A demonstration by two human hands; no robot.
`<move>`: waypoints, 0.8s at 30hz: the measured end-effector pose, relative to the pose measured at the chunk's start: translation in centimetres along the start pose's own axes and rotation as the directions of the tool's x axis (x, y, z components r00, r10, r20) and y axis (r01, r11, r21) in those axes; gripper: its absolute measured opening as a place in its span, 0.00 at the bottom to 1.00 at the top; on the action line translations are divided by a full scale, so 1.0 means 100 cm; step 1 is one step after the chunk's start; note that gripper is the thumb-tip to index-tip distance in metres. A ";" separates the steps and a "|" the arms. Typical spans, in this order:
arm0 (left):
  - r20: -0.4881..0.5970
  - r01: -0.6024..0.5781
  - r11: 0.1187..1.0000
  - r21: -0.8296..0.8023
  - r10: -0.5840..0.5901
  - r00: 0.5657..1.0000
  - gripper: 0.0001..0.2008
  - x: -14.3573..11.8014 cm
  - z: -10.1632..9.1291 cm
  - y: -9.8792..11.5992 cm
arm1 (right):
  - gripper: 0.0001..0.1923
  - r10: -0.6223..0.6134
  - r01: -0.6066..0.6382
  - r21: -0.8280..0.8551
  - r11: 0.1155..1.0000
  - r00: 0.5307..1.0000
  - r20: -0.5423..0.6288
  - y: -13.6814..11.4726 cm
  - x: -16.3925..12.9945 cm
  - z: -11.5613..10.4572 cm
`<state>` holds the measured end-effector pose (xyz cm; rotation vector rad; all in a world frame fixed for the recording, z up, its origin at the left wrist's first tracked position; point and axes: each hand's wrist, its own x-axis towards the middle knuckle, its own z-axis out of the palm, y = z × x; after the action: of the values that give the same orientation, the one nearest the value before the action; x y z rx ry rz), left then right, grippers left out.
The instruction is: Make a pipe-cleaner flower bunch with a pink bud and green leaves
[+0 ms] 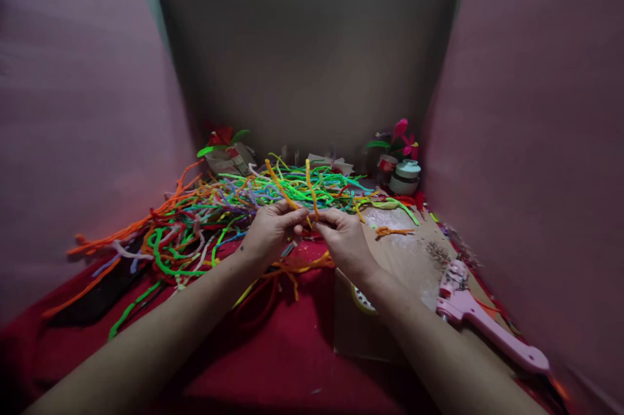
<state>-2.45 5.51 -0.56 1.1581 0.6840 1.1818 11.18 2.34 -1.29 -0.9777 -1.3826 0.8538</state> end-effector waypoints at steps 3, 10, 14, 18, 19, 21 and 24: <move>0.016 -0.003 1.000 0.009 0.003 1.000 0.10 0.000 -0.002 -0.002 | 0.07 -0.085 0.098 -0.197 0.975 0.994 0.073 0.004 -0.001 -0.002; 0.145 0.026 0.993 0.119 -0.044 0.988 0.12 -0.001 -0.010 -0.002 | 0.09 -0.012 0.055 -0.221 0.974 0.981 0.191 0.001 -0.003 -0.001; 0.114 0.014 0.993 0.113 -0.027 0.993 0.11 0.000 -0.013 -0.002 | 0.09 0.172 -0.170 -0.029 0.985 0.952 0.252 0.001 -0.005 -0.003; 0.071 0.097 0.995 -0.028 -0.095 0.993 0.11 0.001 -0.014 0.001 | 0.09 0.324 -0.489 0.350 0.799 0.840 0.435 0.010 -0.005 -0.005; 0.072 0.117 0.992 -0.049 -0.114 0.991 0.11 0.000 -0.014 0.002 | 0.09 0.342 -0.540 0.407 0.737 0.817 0.464 0.013 -0.004 -0.005; 0.081 0.145 0.987 -0.075 -0.139 0.987 0.11 0.000 -0.015 0.002 | 0.08 0.373 -0.592 0.475 0.651 0.794 0.479 0.016 -0.004 -0.004; 0.084 0.163 0.983 -0.084 -0.156 0.984 0.11 -0.001 -0.016 0.000 | 0.04 0.413 -0.608 0.528 0.593 0.793 0.449 0.017 -0.004 -0.001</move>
<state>-3.86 5.91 -1.09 1.0479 0.6461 1.0179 11.37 2.62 -3.05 -0.7041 -0.8737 1.8510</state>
